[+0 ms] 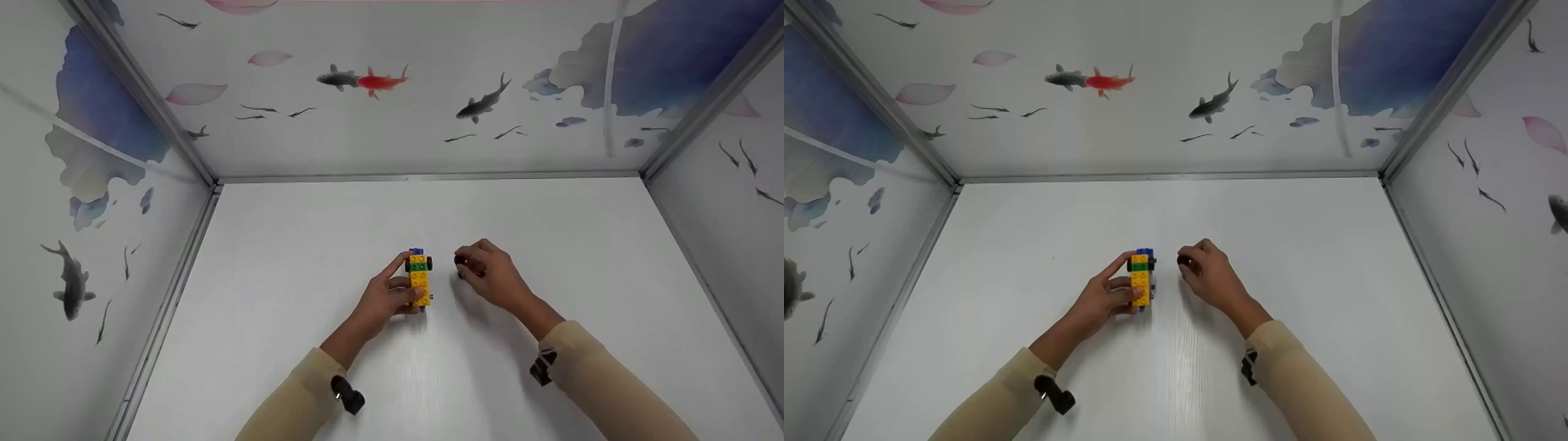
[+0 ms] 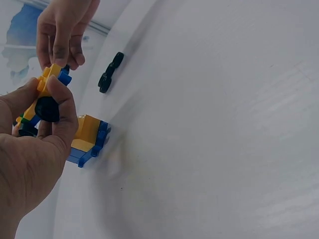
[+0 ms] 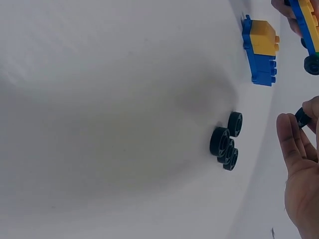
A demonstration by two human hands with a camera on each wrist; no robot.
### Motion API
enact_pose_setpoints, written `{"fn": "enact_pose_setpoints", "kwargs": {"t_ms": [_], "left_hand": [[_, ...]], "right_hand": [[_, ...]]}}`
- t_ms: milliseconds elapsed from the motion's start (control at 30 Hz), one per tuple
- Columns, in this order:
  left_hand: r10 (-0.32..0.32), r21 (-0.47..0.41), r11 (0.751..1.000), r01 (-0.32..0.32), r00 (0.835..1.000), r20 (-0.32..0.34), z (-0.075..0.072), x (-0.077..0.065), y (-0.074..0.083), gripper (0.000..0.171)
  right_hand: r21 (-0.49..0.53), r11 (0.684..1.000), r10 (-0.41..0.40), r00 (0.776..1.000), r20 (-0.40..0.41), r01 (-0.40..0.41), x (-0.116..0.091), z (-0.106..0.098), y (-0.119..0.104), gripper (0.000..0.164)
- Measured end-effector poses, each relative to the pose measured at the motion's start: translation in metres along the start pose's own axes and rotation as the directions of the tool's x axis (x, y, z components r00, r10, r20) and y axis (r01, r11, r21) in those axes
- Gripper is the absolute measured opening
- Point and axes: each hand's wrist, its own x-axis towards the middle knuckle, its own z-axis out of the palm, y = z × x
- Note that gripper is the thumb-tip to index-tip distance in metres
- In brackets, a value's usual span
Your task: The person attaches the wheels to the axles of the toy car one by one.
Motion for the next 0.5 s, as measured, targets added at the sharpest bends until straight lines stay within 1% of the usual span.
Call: {"fn": "enact_pose_setpoints", "kwargs": {"t_ms": [100, 267, 500], "left_hand": [[0.009, -0.011, 1.000, -0.009, 1.000, 0.009, -0.002, 0.000, 0.000, 0.085], [0.019, -0.044, 0.999, -0.018, 1.000, 0.012, -0.004, 0.001, 0.001, 0.084], [0.000, -0.024, 1.000, 0.000, 1.000, -0.003, -0.003, 0.001, -0.001, 0.085]], "right_hand": [[0.010, 1.000, -0.022, 1.000, 0.005, 0.022, 0.002, 0.003, -0.007, 0.028], [0.074, 0.997, -0.035, 0.999, 0.021, 0.033, 0.005, 0.007, -0.015, 0.025], [0.104, 0.994, -0.029, 0.998, 0.052, 0.024, 0.002, 0.011, -0.022, 0.028]]}}
